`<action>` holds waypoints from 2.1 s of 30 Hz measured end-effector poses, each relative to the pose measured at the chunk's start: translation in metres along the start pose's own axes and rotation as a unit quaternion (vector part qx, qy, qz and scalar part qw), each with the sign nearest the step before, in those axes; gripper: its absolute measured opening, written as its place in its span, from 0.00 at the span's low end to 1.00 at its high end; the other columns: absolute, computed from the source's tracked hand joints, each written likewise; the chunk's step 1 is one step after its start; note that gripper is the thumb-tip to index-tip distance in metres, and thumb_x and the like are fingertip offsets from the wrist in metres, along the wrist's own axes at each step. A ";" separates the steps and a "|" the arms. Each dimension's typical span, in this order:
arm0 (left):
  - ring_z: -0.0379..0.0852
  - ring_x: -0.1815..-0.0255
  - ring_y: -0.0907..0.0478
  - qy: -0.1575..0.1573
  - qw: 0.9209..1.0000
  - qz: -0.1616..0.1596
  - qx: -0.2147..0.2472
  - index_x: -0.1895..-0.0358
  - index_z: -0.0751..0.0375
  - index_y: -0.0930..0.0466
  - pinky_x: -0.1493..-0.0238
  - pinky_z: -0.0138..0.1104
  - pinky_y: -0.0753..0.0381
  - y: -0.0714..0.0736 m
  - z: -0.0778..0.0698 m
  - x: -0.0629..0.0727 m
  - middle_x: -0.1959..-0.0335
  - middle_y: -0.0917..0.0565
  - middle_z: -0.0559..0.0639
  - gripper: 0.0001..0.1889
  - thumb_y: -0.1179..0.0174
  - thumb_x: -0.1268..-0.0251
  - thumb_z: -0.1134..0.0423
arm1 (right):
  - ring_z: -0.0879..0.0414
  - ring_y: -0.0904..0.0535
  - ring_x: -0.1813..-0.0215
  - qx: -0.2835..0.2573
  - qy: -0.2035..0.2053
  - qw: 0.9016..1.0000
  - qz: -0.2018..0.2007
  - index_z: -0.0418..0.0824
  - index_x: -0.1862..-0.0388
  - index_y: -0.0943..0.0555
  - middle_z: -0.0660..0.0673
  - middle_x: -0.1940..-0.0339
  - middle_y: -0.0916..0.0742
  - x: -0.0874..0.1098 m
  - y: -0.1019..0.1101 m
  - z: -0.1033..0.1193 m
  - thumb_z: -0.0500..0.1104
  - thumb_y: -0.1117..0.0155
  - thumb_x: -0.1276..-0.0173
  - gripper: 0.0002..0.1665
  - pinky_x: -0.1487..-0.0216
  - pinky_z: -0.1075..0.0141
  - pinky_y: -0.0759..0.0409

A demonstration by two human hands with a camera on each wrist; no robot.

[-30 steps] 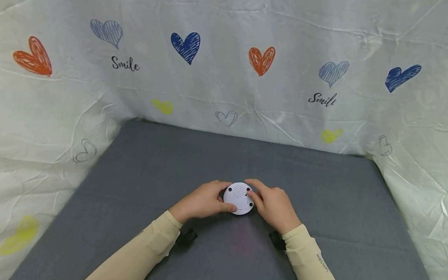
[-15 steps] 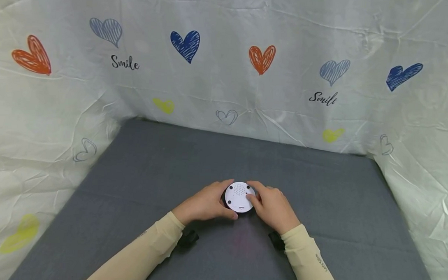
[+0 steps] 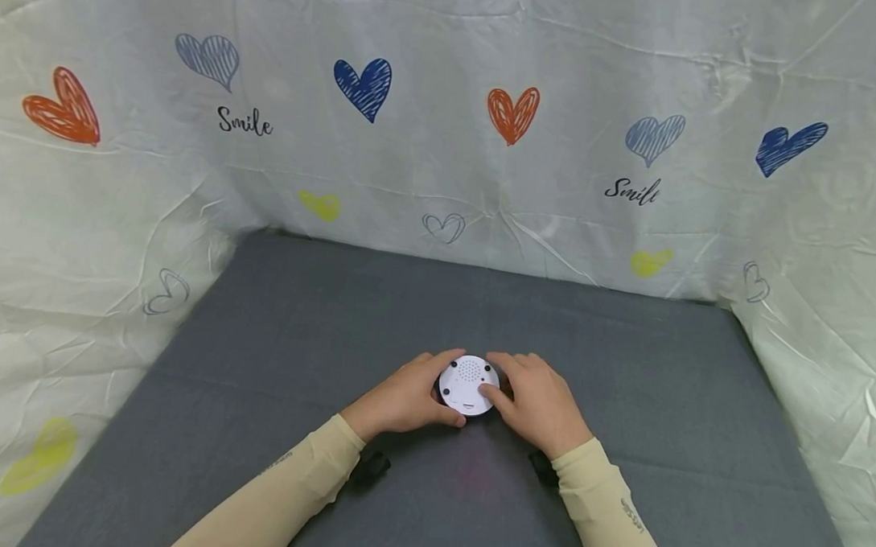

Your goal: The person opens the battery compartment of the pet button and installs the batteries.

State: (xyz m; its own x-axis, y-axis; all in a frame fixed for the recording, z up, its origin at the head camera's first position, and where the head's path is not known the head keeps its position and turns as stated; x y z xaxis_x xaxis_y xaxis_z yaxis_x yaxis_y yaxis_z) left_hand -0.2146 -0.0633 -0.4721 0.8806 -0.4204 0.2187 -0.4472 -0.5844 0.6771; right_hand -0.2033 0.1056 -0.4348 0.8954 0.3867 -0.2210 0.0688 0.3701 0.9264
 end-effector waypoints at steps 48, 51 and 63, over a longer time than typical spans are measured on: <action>0.42 0.62 0.23 -0.013 1.000 0.004 0.015 0.15 0.49 0.37 0.58 0.37 0.22 0.000 0.000 0.002 0.45 0.23 0.54 0.53 0.16 0.42 0.53 | 0.49 0.15 0.40 -0.041 0.181 0.982 -0.043 0.42 0.51 0.10 0.44 0.45 0.12 0.005 -0.001 0.038 0.40 0.16 0.36 0.15 0.41 0.58 0.13; 0.42 0.61 0.23 -0.014 1.000 0.003 0.013 0.15 0.49 0.37 0.57 0.38 0.22 0.000 0.000 0.002 0.44 0.23 0.55 0.53 0.17 0.42 0.53 | 0.49 0.15 0.40 -0.034 0.182 0.982 -0.046 0.43 0.51 0.10 0.44 0.45 0.12 0.006 -0.002 0.039 0.40 0.16 0.37 0.17 0.42 0.58 0.13; 0.43 0.61 0.22 -0.008 1.000 0.009 0.016 0.14 0.49 0.37 0.56 0.39 0.22 -0.001 0.001 0.002 0.41 0.23 0.56 0.52 0.18 0.39 0.50 | 0.50 0.16 0.37 -0.055 0.170 0.983 -0.037 0.45 0.47 0.11 0.46 0.43 0.13 0.007 -0.003 0.034 0.42 0.19 0.35 0.18 0.39 0.56 0.14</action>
State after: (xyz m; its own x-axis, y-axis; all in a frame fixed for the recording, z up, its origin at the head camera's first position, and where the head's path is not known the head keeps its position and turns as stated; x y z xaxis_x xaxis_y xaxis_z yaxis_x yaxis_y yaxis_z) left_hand -0.2126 -0.0642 -0.4729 0.8696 -0.4424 0.2192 -0.4682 -0.5982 0.6504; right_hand -0.1825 0.0781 -0.4287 0.6901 0.6072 -0.3937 0.0638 0.4908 0.8689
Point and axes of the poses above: each hand's wrist, its own x-axis away from the middle knuckle, its own y-axis out of the back of the hand, z = x × y, the point moved 8 cm from there along -x, towards the middle knuckle
